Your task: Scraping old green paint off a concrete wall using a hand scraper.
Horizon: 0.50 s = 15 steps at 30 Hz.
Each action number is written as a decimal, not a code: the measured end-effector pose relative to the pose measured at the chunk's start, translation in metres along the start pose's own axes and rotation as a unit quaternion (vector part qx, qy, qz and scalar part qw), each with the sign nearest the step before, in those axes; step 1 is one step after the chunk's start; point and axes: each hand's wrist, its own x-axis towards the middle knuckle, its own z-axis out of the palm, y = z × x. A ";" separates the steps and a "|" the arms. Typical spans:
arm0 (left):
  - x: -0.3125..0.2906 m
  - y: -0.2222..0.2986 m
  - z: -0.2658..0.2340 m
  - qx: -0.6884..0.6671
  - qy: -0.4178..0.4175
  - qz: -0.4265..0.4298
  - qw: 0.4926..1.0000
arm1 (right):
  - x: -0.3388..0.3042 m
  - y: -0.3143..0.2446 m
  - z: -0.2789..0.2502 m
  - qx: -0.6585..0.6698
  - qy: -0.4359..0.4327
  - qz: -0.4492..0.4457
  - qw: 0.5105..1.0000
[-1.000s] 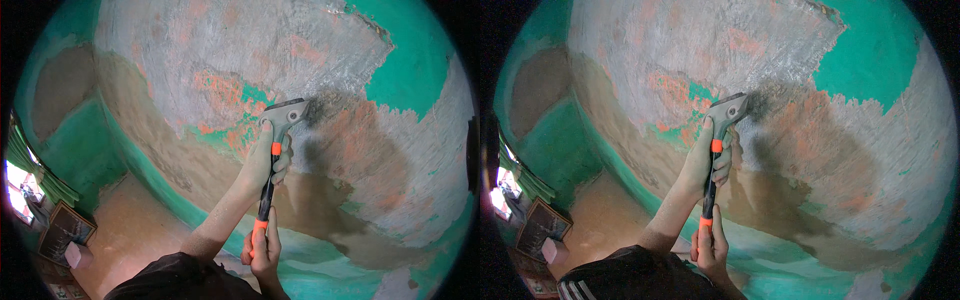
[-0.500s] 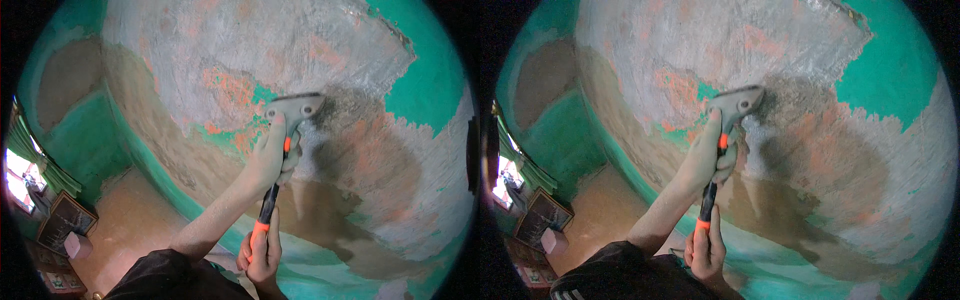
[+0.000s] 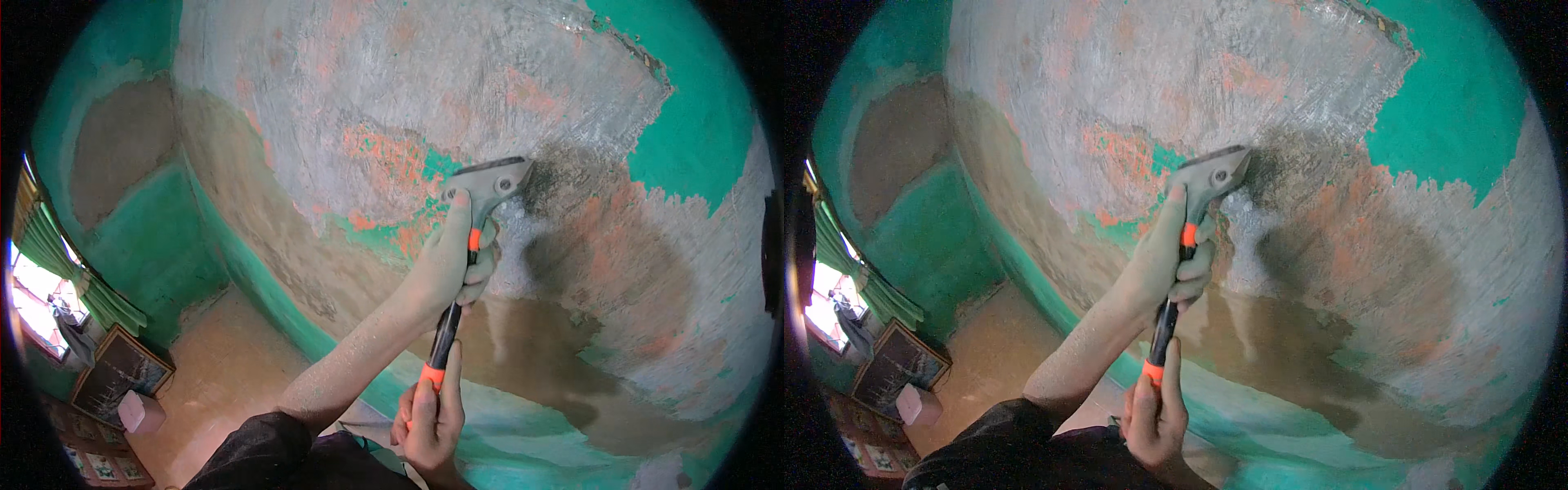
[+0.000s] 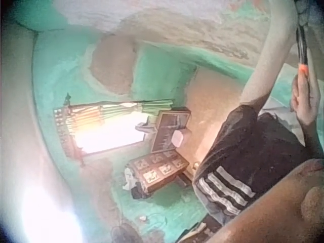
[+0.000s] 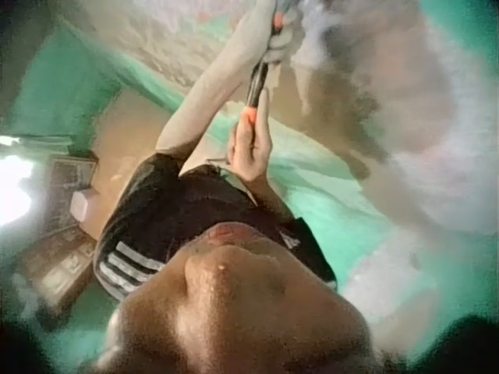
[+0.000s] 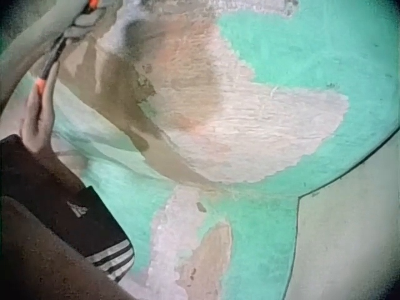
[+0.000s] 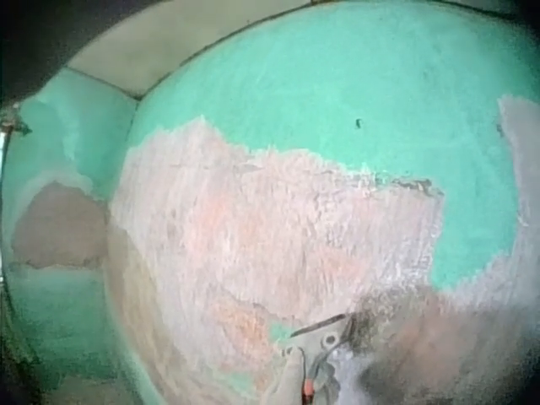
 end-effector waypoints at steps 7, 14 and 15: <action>-0.002 -0.002 -0.006 -0.030 -0.017 -0.020 0.999 | 0.008 0.030 -0.005 -0.072 0.011 -0.091 0.993; 0.005 0.005 0.000 -0.003 -0.010 0.011 1.000 | 0.005 0.010 -0.005 -0.034 0.008 -0.050 0.998; 0.006 0.001 -0.002 -0.013 -0.021 0.002 1.000 | 0.004 0.012 -0.008 -0.037 0.005 -0.051 0.998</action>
